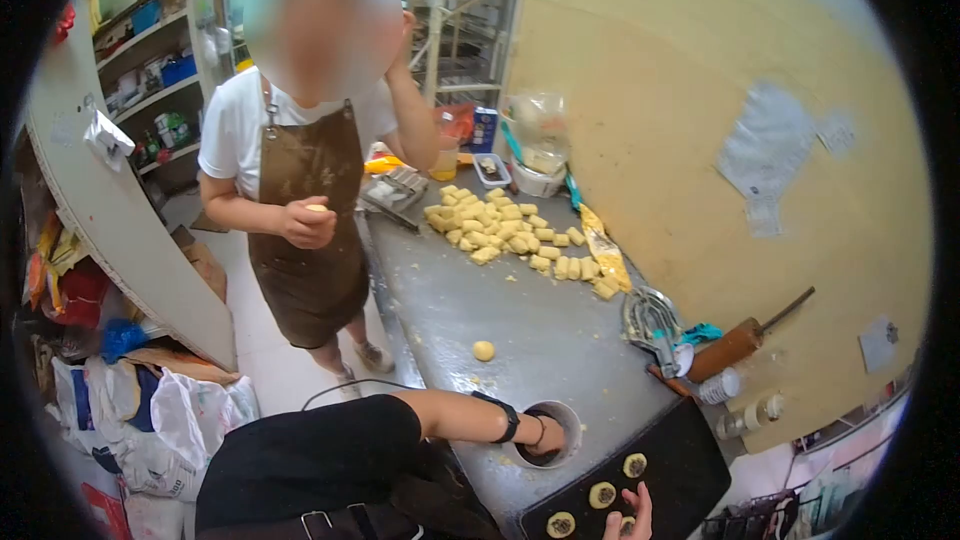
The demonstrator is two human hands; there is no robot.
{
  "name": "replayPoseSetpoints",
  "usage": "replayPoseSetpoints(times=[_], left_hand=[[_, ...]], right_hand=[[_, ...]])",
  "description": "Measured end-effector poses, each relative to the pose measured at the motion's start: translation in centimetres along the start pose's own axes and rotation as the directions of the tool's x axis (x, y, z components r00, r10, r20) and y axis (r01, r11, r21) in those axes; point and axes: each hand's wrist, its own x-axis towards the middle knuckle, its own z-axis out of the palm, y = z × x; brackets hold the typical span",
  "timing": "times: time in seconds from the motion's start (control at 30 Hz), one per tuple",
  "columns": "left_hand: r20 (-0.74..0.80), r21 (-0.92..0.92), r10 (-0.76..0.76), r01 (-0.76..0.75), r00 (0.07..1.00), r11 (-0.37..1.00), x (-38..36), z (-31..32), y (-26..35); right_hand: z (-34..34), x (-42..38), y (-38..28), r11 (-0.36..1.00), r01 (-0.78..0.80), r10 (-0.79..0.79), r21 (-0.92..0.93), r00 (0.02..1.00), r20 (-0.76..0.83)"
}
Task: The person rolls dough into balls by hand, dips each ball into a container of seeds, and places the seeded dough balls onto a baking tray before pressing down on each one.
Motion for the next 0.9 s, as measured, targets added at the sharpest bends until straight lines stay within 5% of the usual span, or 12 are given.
replayPoseSetpoints(times=[0.03,0.4,0.53,0.63,0.73,0.9], left_hand=[[0.011,-0.002,-0.013,0.013,1.0,1.0,-0.2,-0.2,0.2],[-0.179,-0.167,-0.143,0.113,0.973,0.979,-4.3,-3.2,0.8],[-0.576,-0.377,-0.018,-0.246,0.817,0.893,-8.1,-5.1,0.0],[-0.284,-0.924,-0.176,-0.22,0.942,0.314,-15.0,-9.8,4.7],[-0.241,-0.938,-0.075,-0.252,0.968,-0.237,-17.1,-8.7,6.4],[-0.24,-0.893,-0.034,-0.234,0.97,-0.384,-18.8,-6.5,6.9]], right_hand=[[-0.8,-0.7,0.4,0.994,-0.106,0.106,-0.016,0.994,-0.031],[-1.7,0.0,-0.8,0.999,-0.008,0.01,0.041,0.999,-0.043],[2.7,2.7,2.2,0.962,0.159,-0.15,-0.224,0.987,0.055],[6.9,4.4,-0.3,0.896,0.379,-0.338,-0.232,0.92,0.196],[9.5,5.8,0.3,0.919,0.375,-0.329,-0.12,0.899,0.289],[11.3,6.3,0.7,0.91,0.403,-0.338,-0.093,0.854,0.395]])
